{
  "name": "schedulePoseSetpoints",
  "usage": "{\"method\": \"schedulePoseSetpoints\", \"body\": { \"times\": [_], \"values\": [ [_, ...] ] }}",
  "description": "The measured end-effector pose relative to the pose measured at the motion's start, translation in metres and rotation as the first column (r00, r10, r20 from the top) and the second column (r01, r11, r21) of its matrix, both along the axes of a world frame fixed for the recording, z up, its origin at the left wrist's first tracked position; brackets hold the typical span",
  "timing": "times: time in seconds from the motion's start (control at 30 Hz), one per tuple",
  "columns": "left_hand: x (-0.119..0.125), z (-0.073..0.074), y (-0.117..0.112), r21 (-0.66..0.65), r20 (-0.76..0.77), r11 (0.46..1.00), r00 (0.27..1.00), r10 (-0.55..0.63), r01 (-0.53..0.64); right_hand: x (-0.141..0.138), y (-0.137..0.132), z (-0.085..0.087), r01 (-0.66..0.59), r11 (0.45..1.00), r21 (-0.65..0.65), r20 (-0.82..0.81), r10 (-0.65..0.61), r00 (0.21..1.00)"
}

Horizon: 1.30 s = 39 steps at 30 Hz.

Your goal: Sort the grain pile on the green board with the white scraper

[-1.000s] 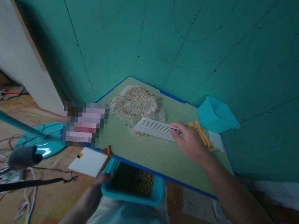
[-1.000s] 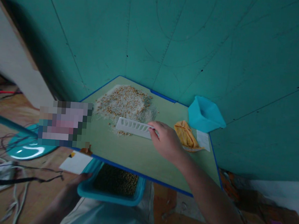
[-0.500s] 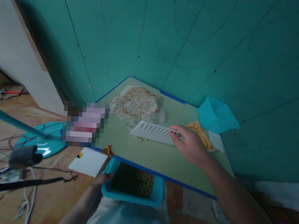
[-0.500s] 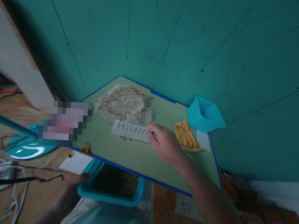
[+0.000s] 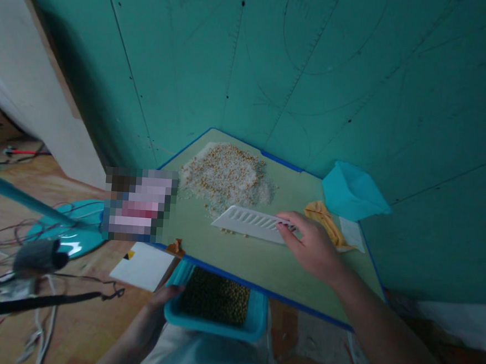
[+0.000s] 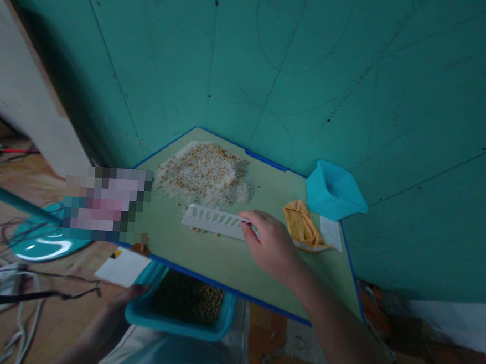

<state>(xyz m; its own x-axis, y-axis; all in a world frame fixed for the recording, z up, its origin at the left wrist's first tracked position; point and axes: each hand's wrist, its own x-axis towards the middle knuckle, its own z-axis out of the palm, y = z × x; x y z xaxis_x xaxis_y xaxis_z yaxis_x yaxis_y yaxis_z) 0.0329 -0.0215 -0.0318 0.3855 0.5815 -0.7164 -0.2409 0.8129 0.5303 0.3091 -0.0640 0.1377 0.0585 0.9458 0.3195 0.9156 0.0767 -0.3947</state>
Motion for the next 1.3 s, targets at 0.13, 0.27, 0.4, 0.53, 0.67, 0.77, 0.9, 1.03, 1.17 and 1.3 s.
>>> {"method": "schedulePoseSetpoints", "body": {
  "times": [0.13, 0.27, 0.4, 0.53, 0.67, 0.77, 0.9, 1.03, 1.17, 1.3],
  "values": [
    [0.006, 0.015, 0.001, 0.017, 0.073, 0.997, 0.994, -0.075, 0.074, -0.001, -0.004, -0.001, -0.001, 1.000, -0.004, 0.006, 0.001, 1.000],
    [0.012, 0.027, 0.000, 0.013, 0.091, 0.998, 0.994, -0.061, 0.060, -0.002, -0.007, -0.001, -0.018, 1.000, 0.004, 0.009, 0.018, 1.000],
    [0.013, 0.028, 0.000, 0.006, 0.068, 0.999, 0.997, -0.046, 0.045, -0.003, -0.011, 0.000, -0.022, 1.000, 0.011, 0.032, 0.022, 0.999],
    [0.012, 0.025, 0.000, 0.016, 0.056, 0.999, 0.997, -0.053, 0.052, -0.006, -0.015, 0.000, -0.033, 0.999, 0.005, 0.045, 0.033, 0.998],
    [0.011, 0.023, -0.001, 0.019, 0.054, 0.997, 0.995, -0.082, 0.081, -0.006, -0.021, 0.001, -0.041, 0.999, -0.006, 0.058, 0.042, 0.997],
    [0.013, 0.022, -0.001, 0.019, 0.032, 0.995, 0.994, -0.103, 0.103, -0.004, -0.026, 0.002, -0.023, 1.000, -0.019, 0.062, 0.024, 0.998],
    [0.017, 0.019, -0.002, 0.025, 0.031, 0.994, 0.994, -0.106, 0.105, -0.004, -0.033, 0.001, -0.003, 1.000, -0.025, 0.060, 0.005, 0.998],
    [0.020, 0.021, -0.003, 0.046, 0.052, 0.995, 0.995, -0.089, 0.086, -0.006, -0.039, 0.001, -0.016, 1.000, -0.003, 0.062, 0.016, 0.998],
    [0.023, 0.028, -0.004, 0.042, 0.050, 0.997, 0.996, -0.074, 0.072, -0.010, -0.042, 0.001, -0.020, 1.000, -0.004, 0.061, 0.021, 0.998],
    [0.023, 0.027, -0.003, 0.051, 0.051, 0.994, 0.994, -0.096, 0.094, -0.008, -0.042, 0.003, 0.019, 0.999, -0.043, 0.030, -0.018, 0.999]
  ]
}}
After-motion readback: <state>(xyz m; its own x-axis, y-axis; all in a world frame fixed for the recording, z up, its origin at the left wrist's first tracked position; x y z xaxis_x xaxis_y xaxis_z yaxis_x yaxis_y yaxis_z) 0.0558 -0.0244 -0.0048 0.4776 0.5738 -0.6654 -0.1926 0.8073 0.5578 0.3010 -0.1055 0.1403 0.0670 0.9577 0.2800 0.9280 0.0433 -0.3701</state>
